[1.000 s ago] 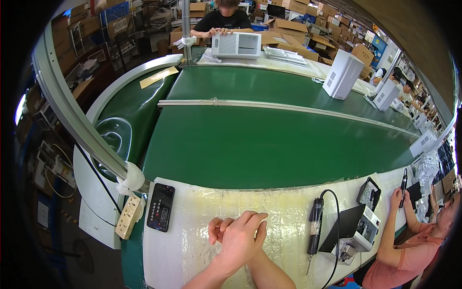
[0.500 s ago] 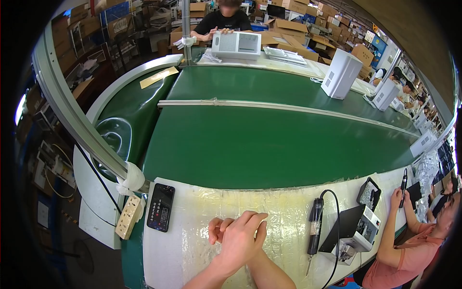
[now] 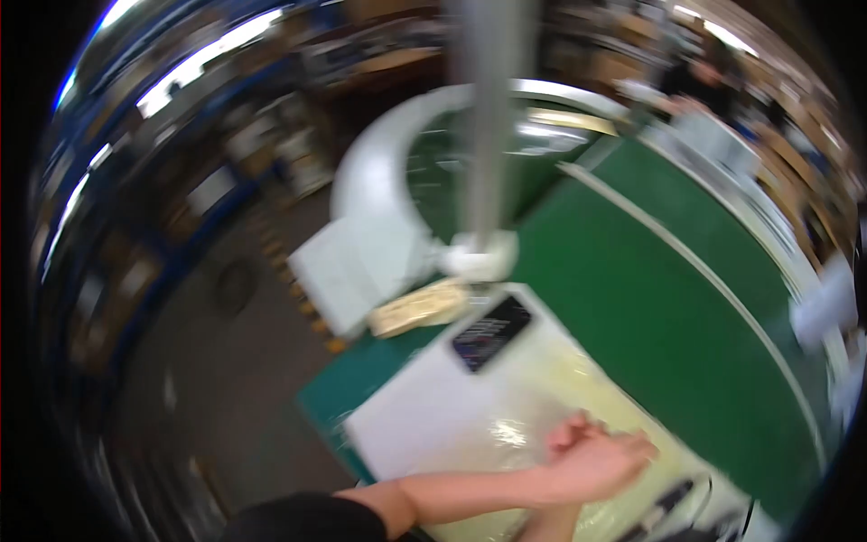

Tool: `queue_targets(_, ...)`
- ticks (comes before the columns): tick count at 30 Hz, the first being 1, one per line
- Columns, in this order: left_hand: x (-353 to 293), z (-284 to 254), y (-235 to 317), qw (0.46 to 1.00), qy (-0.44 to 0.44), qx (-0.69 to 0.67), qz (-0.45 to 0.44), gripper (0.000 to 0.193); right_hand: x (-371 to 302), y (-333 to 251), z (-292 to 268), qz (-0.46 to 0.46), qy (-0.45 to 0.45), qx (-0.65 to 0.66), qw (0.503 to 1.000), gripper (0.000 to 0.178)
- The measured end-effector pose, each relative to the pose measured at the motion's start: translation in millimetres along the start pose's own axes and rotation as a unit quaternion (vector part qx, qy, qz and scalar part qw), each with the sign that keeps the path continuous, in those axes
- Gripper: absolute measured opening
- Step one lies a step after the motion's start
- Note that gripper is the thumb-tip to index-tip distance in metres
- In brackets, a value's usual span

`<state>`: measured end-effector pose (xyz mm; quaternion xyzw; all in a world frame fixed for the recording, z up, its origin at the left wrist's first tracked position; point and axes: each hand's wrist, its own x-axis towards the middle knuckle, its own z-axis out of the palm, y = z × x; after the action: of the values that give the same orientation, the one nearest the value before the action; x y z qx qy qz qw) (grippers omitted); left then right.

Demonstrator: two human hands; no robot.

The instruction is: Assembling plastic housing units for electronic devices on a production line using an electric screwdriver.

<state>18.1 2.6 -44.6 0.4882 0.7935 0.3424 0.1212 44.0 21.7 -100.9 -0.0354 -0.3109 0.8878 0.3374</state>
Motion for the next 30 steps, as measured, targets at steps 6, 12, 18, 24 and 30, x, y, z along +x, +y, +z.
queue_targets(6,4.8,-108.1,2.8,0.833,-0.005,-0.496,0.244,0.014,37.6,55.0,40.9,0.006,-0.063,0.175,0.983,0.019)
queue_targets(12,-22.8,-168.5,-33.1,0.817,0.062,-0.515,0.253,0.017,40.8,83.2,243.3,-0.181,-0.181,0.492,0.832,0.010)
queue_targets(18,-77.5,-241.3,-38.7,0.777,0.073,-0.547,0.303,0.021,14.1,87.9,335.4,-0.387,-0.214,0.718,0.538,0.016)
queue_targets(24,-133.8,-288.6,-35.2,0.726,0.082,-0.577,0.364,0.025,-30.3,103.6,323.2,-0.209,-0.368,0.440,0.792,0.010)
queue_targets(30,-188.2,-300.7,-13.6,0.652,0.075,-0.611,0.443,0.030,93.2,46.8,102.7,-0.061,-0.288,0.179,0.939,0.018)
